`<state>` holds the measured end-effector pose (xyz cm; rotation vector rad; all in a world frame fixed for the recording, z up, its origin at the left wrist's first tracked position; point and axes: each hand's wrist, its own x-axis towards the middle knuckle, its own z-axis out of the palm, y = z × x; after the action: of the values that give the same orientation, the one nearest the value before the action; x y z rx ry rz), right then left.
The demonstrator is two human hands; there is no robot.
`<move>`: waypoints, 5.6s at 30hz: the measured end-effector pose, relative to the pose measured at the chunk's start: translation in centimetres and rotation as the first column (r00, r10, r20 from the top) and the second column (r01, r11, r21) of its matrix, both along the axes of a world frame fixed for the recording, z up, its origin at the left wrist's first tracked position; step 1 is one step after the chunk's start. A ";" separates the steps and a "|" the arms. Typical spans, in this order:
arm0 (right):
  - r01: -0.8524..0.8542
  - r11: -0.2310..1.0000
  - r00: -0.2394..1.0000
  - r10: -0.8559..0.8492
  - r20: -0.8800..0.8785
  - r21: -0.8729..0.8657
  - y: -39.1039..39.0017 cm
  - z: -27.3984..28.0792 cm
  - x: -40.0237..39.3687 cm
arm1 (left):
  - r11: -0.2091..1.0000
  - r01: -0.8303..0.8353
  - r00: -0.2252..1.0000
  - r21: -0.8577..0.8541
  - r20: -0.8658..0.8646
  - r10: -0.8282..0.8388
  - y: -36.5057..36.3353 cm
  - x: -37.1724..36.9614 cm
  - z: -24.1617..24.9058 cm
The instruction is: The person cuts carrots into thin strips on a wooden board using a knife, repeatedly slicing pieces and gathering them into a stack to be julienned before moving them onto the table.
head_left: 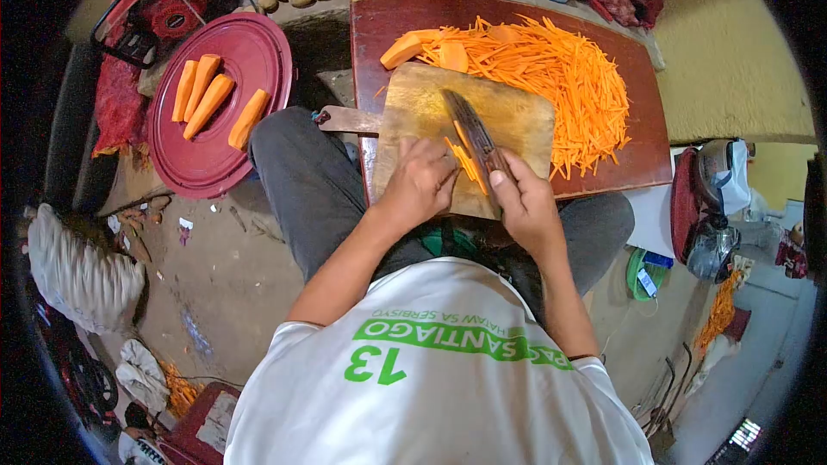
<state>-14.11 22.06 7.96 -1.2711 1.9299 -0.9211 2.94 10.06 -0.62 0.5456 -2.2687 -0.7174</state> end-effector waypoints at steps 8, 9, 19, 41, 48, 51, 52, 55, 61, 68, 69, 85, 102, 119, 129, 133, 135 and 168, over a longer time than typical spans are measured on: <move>0.019 0.996 0.998 -0.024 0.058 0.082 1.7 0.9 0.3 | 0.996 -0.088 0.995 0.013 -0.056 0.088 0.1 -0.5 -0.9; 0.013 0.994 0.998 -0.020 0.060 0.108 1.8 0.8 0.4 | 0.996 -0.090 0.995 0.015 -0.051 0.091 0.1 -0.5 -0.8; 0.078 0.988 0.997 -0.079 0.005 0.131 2.9 2.2 0.2 | 0.995 -0.092 0.995 -0.031 -0.030 0.091 0.1 -0.6 -0.6; 0.084 0.987 0.943 -0.122 -0.309 -0.135 1.7 -2.9 -13.2 | 0.968 -0.242 0.970 -0.065 -0.021 0.241 -1.7 0.3 -0.6; 0.169 0.976 0.874 -0.212 -0.437 -0.136 0.3 -0.3 -18.6 | 0.968 -0.247 0.969 -0.038 0.012 0.248 -1.5 0.0 -0.2; 0.293 0.956 0.792 -0.262 -0.552 -0.032 0.9 1.4 -17.6 | 0.962 -0.261 0.963 -0.082 0.053 0.265 -1.6 0.0 -0.1; 0.279 0.952 0.786 -0.302 -0.539 -0.128 1.1 0.9 -17.3 | 0.959 -0.272 0.961 -0.085 0.019 0.274 -1.6 -0.2 -0.2; 0.206 0.914 0.772 -0.371 -0.517 -0.349 1.7 -1.5 -16.4 | 0.966 -0.256 0.966 0.017 0.027 0.256 -2.0 -0.4 -0.3; 0.047 0.912 0.776 -0.290 -0.561 -0.407 2.2 -4.1 -12.6 | 0.990 -0.141 0.988 0.030 0.061 0.139 -1.2 -3.0 3.2; -0.072 0.942 0.759 -0.161 -0.631 -0.327 2.9 -4.5 -12.0 | 0.980 0.086 0.995 -0.178 0.068 -0.075 -3.9 -12.8 7.3; -0.083 0.938 0.762 -0.157 -0.629 -0.335 2.9 -4.4 -12.0 | 0.973 0.133 0.986 -0.191 0.123 -0.111 -4.4 -14.6 7.4; -0.056 0.934 0.771 -0.185 -0.610 -0.354 3.7 -4.7 -12.6 | 0.971 0.017 0.999 -0.238 0.037 -0.009 -12.6 -20.4 3.0; -0.109 0.993 0.787 0.063 -0.614 -0.039 3.1 -4.2 -9.9 | 0.943 -0.210 0.978 -0.257 -0.055 0.203 -12.9 -6.4 0.8; 0.014 0.998 0.629 0.043 -0.776 0.067 2.3 -5.3 -7.0 | 0.945 -0.123 0.977 -0.302 0.130 0.169 -17.2 -9.4 -1.1; 0.030 0.999 0.629 -0.037 -0.777 -0.024 3.0 -1.3 -4.5 | 0.964 -0.115 0.972 -0.239 0.173 0.159 -17.2 -9.4 -0.8; 0.162 0.981 0.502 -0.174 -0.847 -0.106 7.2 -0.8 -7.2 | 0.964 -0.112 0.963 -0.241 0.213 0.165 -17.3 -9.5 -0.9; 0.289 0.949 0.493 -0.262 -0.830 -0.128 9.8 -1.4 -10.9 | 0.970 -0.101 0.947 -0.221 0.277 0.162 -17.6 -9.5 -1.2; 0.511 0.857 0.848 -0.490 -0.200 0.067 14.1 -5.9 -24.5 | 0.958 0.284 0.930 0.045 0.230 -0.287 -14.1 -7.2 3.0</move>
<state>-38.58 36.20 2.09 -0.8040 2.4865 -0.9446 -4.29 -4.02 2.36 0.3192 -2.6011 -0.8445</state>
